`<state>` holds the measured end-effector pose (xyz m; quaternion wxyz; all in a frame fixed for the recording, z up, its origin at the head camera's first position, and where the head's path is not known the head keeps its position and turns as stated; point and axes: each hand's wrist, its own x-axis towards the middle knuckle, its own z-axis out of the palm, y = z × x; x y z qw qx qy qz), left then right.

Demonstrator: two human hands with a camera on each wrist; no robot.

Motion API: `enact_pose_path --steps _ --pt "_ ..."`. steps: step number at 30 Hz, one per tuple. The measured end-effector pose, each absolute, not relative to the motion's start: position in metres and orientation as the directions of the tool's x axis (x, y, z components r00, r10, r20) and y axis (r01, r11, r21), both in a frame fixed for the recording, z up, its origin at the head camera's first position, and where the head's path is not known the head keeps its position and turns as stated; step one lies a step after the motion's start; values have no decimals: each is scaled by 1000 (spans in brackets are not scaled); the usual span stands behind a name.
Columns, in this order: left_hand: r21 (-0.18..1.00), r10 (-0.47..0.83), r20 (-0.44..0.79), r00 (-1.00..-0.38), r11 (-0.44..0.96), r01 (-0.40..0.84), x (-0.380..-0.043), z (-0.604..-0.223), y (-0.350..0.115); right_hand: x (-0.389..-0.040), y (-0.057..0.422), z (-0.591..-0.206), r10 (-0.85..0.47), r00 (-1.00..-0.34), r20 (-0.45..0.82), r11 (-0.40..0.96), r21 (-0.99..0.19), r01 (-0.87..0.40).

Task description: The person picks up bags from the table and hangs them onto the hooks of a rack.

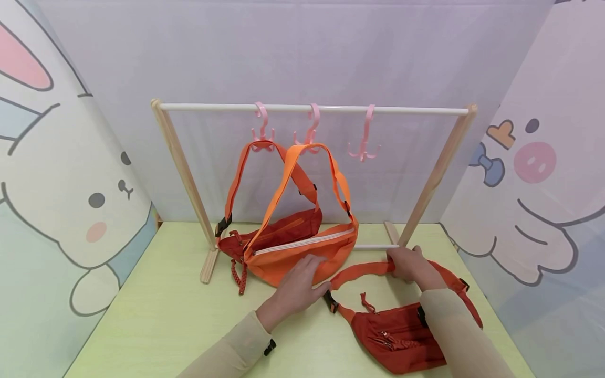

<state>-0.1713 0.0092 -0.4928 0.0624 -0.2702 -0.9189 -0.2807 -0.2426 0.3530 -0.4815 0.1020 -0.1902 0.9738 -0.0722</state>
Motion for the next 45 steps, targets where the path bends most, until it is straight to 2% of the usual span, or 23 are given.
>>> enact_pose_path --steps 14,30,35,41,45 --pt "533 455 258 -852 668 519 -171 -491 12 -246 339 -471 -458 -887 -52 879 -175 -443" --pt "607 411 232 -882 648 461 -169 -488 18 -230 301 -437 -546 -831 109 791 -260 -554" --pt "679 398 162 -903 620 394 -169 -488 22 -228 288 -433 -546 -829 120 785 -273 -556" --pt "829 388 99 -916 478 292 -165 -487 26 -225 274 -426 -537 -837 105 791 -283 -543" --pt "886 399 64 -915 399 236 -162 -486 30 -223 264 -422 -527 -843 105 798 -281 -534"
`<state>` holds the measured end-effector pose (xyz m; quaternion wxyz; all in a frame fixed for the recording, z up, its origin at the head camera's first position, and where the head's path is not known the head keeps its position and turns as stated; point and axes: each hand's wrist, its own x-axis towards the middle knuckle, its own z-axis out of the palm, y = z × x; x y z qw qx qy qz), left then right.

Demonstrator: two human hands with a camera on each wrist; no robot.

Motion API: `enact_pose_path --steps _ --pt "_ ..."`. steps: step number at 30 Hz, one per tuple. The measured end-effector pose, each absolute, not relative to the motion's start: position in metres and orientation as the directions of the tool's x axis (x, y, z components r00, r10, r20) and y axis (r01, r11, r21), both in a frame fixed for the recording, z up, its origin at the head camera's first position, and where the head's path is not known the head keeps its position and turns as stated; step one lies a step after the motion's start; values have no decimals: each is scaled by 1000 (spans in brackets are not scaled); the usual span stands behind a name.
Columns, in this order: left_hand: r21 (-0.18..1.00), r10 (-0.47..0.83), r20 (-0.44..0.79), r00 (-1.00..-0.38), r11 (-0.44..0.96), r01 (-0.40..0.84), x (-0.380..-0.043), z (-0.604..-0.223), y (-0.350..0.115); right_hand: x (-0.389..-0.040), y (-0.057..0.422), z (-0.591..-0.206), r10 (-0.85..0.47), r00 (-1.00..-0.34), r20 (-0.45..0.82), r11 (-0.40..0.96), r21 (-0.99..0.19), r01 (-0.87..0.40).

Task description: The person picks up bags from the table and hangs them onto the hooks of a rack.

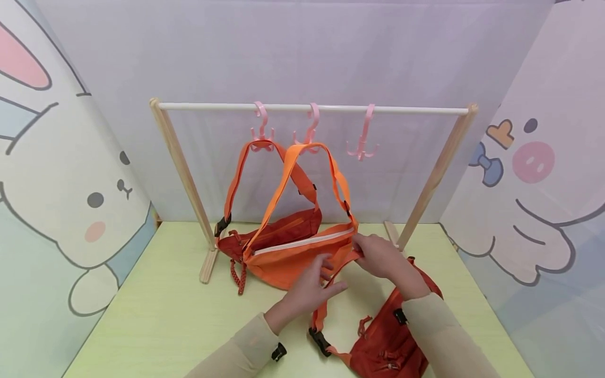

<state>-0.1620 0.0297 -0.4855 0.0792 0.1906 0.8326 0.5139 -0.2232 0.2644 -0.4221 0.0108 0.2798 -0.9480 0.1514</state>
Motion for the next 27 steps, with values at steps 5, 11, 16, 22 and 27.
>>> enact_pose_path --steps 5,11,16,22,27 --pt "917 409 43 -911 345 198 -159 -484 34 -220 256 -417 -526 -840 136 790 -288 -541" --pt "949 428 8 -904 281 141 -159 -480 35 -218 252 -411 -526 -836 157 785 -287 -549" --pt "971 419 -8 -908 222 93 -161 -472 33 -216 254 -405 -515 -841 163 783 -309 -540" --pt "968 411 48 -910 206 145 -161 -457 30 -211 259 -395 -515 -831 210 742 -376 -555" --pt "962 408 96 -908 197 190 -161 -442 26 -208 264 -388 -489 -835 253 701 -455 -549"
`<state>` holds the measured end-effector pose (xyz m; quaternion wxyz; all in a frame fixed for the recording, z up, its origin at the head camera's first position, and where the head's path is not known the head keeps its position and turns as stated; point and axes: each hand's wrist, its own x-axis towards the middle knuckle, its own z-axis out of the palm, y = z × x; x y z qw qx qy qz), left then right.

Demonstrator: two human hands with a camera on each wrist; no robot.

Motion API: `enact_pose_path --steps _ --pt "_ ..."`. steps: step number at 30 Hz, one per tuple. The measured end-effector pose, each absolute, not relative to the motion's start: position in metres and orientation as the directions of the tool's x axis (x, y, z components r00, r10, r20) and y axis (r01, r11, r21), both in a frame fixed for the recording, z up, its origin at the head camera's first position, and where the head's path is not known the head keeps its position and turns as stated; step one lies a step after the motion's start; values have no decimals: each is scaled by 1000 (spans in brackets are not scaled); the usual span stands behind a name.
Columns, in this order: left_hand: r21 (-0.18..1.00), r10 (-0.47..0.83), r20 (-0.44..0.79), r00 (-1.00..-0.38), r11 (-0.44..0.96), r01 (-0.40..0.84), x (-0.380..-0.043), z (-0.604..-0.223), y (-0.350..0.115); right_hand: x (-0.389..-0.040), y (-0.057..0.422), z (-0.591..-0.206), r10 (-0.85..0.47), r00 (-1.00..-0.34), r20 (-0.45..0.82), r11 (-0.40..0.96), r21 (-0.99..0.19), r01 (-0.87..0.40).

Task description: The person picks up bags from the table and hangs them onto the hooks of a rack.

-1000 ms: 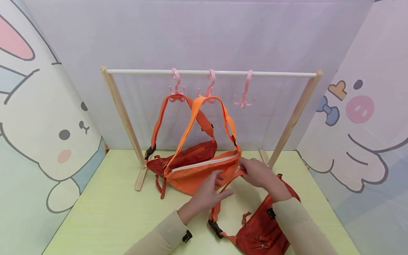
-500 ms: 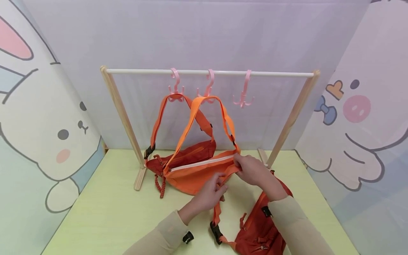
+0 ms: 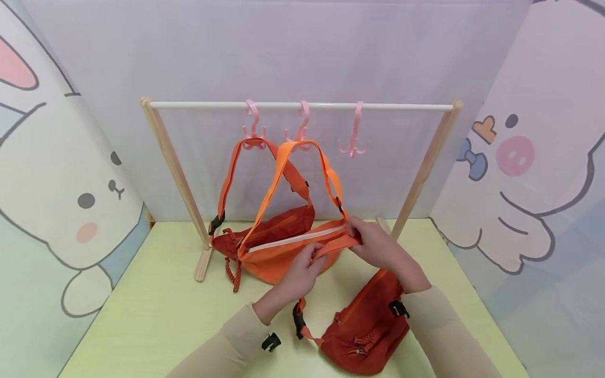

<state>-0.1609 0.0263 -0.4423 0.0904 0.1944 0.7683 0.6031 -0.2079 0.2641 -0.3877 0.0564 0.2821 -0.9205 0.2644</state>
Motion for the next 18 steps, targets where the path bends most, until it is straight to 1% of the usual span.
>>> enact_pose_path --steps 4,9,14,18 --pt "950 407 129 -904 211 230 -162 -430 22 -205 270 -379 -468 -842 269 668 -516 -536" --pt "913 391 201 -898 258 316 -167 -416 16 -203 278 -368 -447 -848 284 623 -581 -523" --pt "859 388 262 -883 323 397 -172 -396 12 -201 287 -353 -457 -843 282 521 -684 -511" --pt "810 401 302 -865 371 455 -176 -378 9 -202 294 -343 -481 -824 299 456 -718 -526"
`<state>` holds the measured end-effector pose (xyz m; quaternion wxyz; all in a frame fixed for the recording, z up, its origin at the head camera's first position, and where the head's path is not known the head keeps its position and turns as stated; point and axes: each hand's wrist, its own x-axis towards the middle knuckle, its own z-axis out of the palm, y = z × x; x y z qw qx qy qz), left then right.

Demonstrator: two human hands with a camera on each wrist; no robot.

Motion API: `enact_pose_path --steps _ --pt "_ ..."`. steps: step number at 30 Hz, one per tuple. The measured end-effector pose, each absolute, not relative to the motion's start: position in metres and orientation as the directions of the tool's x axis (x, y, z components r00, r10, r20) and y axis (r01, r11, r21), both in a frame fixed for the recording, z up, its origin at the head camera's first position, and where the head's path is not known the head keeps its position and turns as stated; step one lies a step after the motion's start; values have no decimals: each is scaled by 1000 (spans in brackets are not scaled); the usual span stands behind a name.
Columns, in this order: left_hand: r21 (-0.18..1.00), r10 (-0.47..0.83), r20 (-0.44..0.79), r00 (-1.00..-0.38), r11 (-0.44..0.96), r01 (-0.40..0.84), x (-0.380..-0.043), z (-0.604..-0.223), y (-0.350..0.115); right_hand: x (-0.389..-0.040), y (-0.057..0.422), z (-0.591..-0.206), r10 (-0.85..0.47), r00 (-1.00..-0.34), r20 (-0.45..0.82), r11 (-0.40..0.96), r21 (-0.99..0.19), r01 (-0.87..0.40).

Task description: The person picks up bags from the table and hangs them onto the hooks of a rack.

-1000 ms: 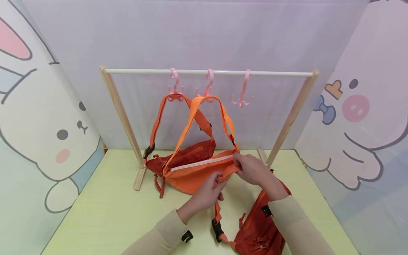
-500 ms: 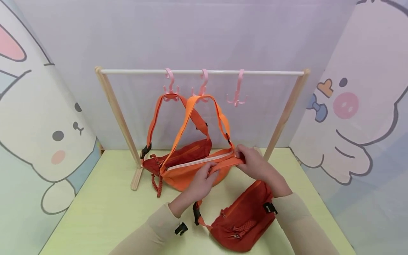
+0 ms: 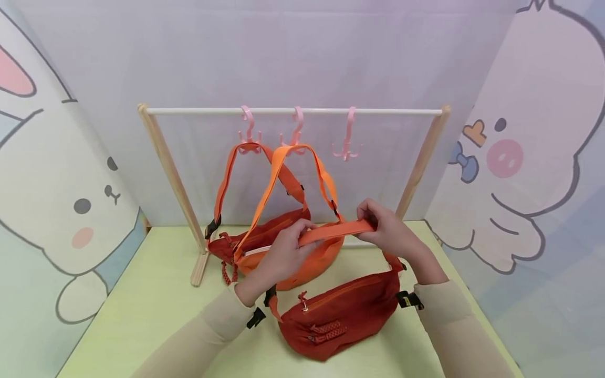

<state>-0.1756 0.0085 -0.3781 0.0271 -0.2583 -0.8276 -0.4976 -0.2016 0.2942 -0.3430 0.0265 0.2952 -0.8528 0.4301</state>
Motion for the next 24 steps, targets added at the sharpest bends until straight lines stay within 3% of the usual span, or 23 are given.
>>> enact_pose_path --steps 9,24 --pt "728 413 331 -849 461 508 -184 -342 1 -200 310 -318 -465 -798 384 421 -696 -581" --pt "720 418 423 -804 384 578 -194 -304 -2 -211 315 -284 -364 -783 504 500 -603 -621"
